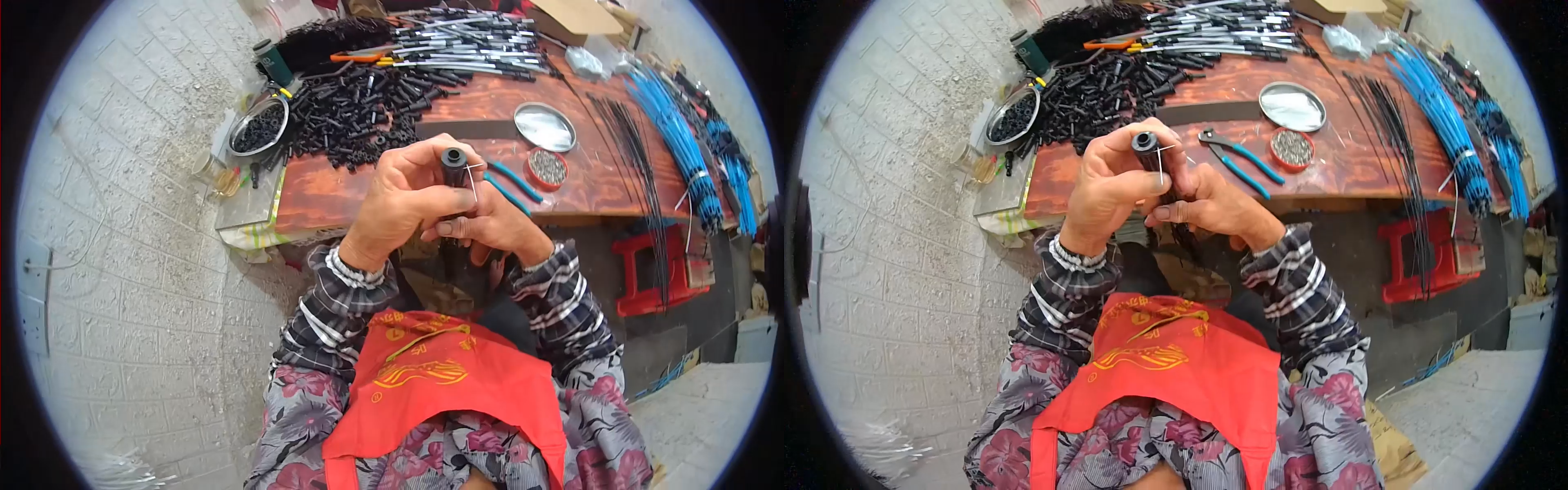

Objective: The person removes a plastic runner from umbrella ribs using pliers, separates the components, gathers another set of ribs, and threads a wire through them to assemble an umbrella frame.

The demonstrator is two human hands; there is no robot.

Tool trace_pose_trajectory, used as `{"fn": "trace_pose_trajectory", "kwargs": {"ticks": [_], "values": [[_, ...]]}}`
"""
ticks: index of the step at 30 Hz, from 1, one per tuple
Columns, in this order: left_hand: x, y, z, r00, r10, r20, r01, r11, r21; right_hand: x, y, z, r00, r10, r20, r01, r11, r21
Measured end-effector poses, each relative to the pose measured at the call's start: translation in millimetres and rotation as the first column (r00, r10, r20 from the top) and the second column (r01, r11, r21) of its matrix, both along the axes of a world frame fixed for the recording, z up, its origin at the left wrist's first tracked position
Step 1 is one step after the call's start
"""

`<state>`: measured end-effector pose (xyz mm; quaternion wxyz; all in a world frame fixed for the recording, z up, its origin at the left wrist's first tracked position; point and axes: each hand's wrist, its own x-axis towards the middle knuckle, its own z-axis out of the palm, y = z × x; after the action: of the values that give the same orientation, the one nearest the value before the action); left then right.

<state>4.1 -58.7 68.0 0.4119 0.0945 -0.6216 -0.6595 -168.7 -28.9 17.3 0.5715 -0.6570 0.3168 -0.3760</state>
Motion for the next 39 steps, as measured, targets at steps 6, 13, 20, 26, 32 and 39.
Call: {"fn": "trace_pose_trajectory", "kwargs": {"ticks": [6,13,20,26,32,39], "values": [[0.3,1.5,-37.6,0.960,-0.242,-0.144,0.261,0.956,0.131,-2.1,8.6,-24.5,0.974,0.172,0.145,-0.193,0.971,0.143],[-0.6,1.3,-78.4,0.876,-0.136,-0.463,0.294,0.911,0.289,-8.4,24.5,-3.2,0.953,-0.130,-0.276,0.097,0.987,-0.130],[-10.6,23.1,-56.1,0.905,0.338,-0.259,-0.194,0.869,0.455,5.0,12.2,48.7,0.891,-0.455,-0.001,0.358,0.702,-0.616],[-1.3,17.8,-61.4,0.930,0.233,-0.285,-0.111,0.916,0.386,11.3,15.4,67.5,0.894,-0.419,-0.159,0.277,0.795,-0.540],[0.7,14.9,-56.8,0.938,0.177,-0.297,-0.103,0.963,0.248,1.0,2.6,69.1,0.983,-0.167,-0.082,0.171,0.985,0.036],[0.4,20.2,-57.5,0.908,0.263,-0.326,-0.175,0.945,0.275,14.9,20.6,44.1,0.949,-0.200,0.245,0.168,0.975,0.147]]}}
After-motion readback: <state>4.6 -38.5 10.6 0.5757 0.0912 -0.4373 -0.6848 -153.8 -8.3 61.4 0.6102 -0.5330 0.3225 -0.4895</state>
